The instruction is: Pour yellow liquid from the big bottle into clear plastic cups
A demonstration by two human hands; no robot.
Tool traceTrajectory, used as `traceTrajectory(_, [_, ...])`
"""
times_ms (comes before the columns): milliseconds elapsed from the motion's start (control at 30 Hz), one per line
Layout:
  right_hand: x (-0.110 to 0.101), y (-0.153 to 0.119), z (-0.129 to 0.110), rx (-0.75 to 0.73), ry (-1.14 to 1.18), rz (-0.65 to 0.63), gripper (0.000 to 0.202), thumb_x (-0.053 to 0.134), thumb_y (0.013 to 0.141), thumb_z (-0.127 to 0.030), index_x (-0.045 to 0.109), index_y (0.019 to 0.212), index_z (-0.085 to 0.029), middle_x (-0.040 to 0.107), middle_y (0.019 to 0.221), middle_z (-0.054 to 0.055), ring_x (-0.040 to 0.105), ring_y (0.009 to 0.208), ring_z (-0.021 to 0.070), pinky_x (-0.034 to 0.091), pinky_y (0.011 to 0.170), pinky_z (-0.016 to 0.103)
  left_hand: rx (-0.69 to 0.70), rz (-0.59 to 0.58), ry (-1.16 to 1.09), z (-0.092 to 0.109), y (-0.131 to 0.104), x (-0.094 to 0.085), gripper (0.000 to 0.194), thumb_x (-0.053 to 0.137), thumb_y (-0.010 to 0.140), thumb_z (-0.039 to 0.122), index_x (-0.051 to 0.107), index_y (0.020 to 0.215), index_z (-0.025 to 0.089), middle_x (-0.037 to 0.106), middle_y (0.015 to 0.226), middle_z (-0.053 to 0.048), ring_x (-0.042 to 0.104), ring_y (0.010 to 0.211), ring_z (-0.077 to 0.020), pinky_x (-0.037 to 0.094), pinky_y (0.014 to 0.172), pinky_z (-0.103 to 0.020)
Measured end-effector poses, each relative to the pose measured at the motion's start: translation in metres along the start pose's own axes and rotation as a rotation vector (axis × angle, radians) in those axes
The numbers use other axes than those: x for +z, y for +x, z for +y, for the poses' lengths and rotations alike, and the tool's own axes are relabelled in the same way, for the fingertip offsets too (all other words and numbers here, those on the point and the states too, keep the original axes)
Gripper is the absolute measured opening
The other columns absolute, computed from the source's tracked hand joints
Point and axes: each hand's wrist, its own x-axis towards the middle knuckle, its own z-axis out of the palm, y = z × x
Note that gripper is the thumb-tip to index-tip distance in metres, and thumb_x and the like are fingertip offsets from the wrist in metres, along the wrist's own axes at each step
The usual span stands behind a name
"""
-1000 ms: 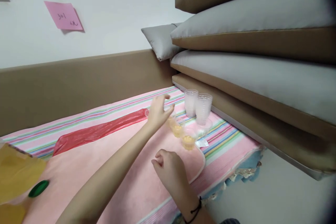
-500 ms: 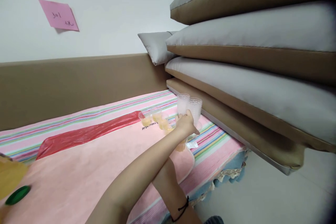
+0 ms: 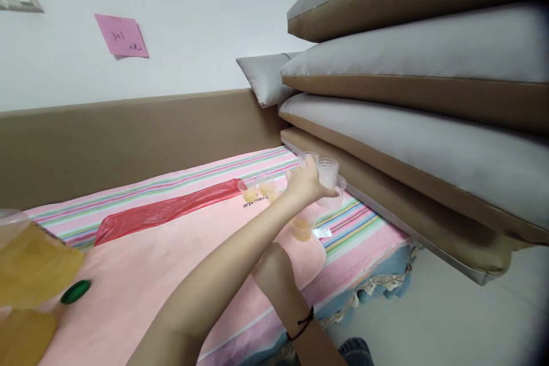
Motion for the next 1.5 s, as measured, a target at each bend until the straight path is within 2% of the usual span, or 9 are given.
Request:
traceTrajectory(100, [-0.013,-0.005,-0.015,0.059,-0.200,-0.044,0.005,0.071,0.073,-0.020,0.071,0.077,-0.017,0.068,0.062,0.004,0.066,0.066,0.0235,0.047,0.063,0.033,0.038,0.124,-0.124,-0.005,-0.025,-0.049,0.074,0.081,0.058,0.045,0.038,0.113,0.021,0.068,0.108,-0.010,0.061,0.102,-0.0295,0.039,0.089,-0.038])
traceTrajectory(200, [-0.023,-0.006,-0.021,0.073,-0.298,-0.081,0.009,0.067,0.074,-0.020,0.072,0.081,-0.018,0.073,0.072,0.006,0.068,0.073,0.0240,0.045,0.065,0.030,-0.012,0.209,-0.078,-0.025,-0.062,-0.093,0.074,0.079,0.058,0.049,0.038,0.113,0.022,0.070,0.107,-0.008,0.058,0.107,-0.0312,0.037,0.093,-0.041])
traceTrajectory(333, [-0.028,-0.005,-0.018,0.085,-0.367,-0.118,0.012,0.064,0.078,-0.024,0.072,0.084,-0.017,0.075,0.079,0.008,0.069,0.080,0.0229,0.045,0.068,0.028,-0.164,0.266,0.022,-0.073,-0.129,-0.119,0.073,0.078,0.059,0.046,0.036,0.113,0.023,0.070,0.111,-0.008,0.058,0.110,-0.0321,0.033,0.098,-0.045])
traceTrajectory(500, [-0.023,-0.009,-0.016,0.074,-0.414,-0.146,0.011,0.064,0.078,-0.025,0.072,0.082,-0.019,0.076,0.081,0.007,0.070,0.080,0.0219,0.045,0.067,0.027,-0.392,0.211,0.056,-0.139,-0.212,-0.102,0.071,0.077,0.059,0.044,0.034,0.111,0.024,0.069,0.112,-0.010,0.059,0.109,-0.0340,0.033,0.098,-0.049])
traceTrajectory(633, [-0.016,-0.013,-0.017,0.051,-0.440,-0.164,0.011,0.065,0.077,-0.025,0.072,0.083,-0.019,0.076,0.082,0.007,0.070,0.080,0.0214,0.045,0.067,0.027,-0.483,0.198,0.014,-0.164,-0.246,-0.079,0.072,0.076,0.060,0.041,0.033,0.116,0.024,0.068,0.115,-0.011,0.057,0.114,-0.0352,0.037,0.094,-0.047])
traceTrajectory(933, [-0.007,-0.011,-0.008,-0.010,-0.447,-0.211,0.012,0.064,0.077,-0.028,0.072,0.083,-0.021,0.076,0.081,0.005,0.070,0.078,0.0191,0.047,0.068,0.025,-0.451,0.137,-0.056,-0.166,-0.253,-0.054,0.082,0.077,0.057,0.029,0.032,0.125,0.024,0.066,0.121,-0.010,0.052,0.119,-0.0352,0.028,0.102,-0.052])
traceTrajectory(1167, [-0.009,-0.012,-0.004,-0.056,-0.412,-0.194,0.014,0.061,0.077,-0.028,0.072,0.080,-0.021,0.076,0.076,0.004,0.070,0.075,0.0198,0.048,0.067,0.027,-0.427,0.171,-0.140,-0.160,-0.259,-0.060,0.081,0.080,0.056,0.027,0.039,0.126,0.025,0.060,0.132,-0.012,0.048,0.125,-0.0367,0.029,0.104,-0.053])
traceTrajectory(1333, [-0.014,-0.009,-0.002,-0.114,-0.356,-0.108,0.018,0.058,0.077,-0.034,0.071,0.076,-0.021,0.074,0.071,0.005,0.069,0.071,0.0219,0.047,0.063,0.029,-0.345,0.445,-0.326,-0.172,-0.273,-0.088,0.054,0.073,0.067,0.038,0.056,0.116,0.025,0.061,0.130,-0.010,0.051,0.124,-0.0285,0.037,0.102,-0.044])
traceTrajectory(1500, [-0.016,-0.013,-0.013,-0.252,-0.205,-0.038,0.028,0.053,0.081,-0.042,0.069,0.084,-0.019,0.074,0.074,0.007,0.069,0.068,0.0214,0.050,0.064,0.031,-0.367,0.732,-0.434,-0.210,-0.299,-0.097,0.023,0.062,0.076,0.041,0.067,0.086,0.021,0.070,0.106,-0.007,0.061,0.106,-0.0232,0.044,0.093,-0.037])
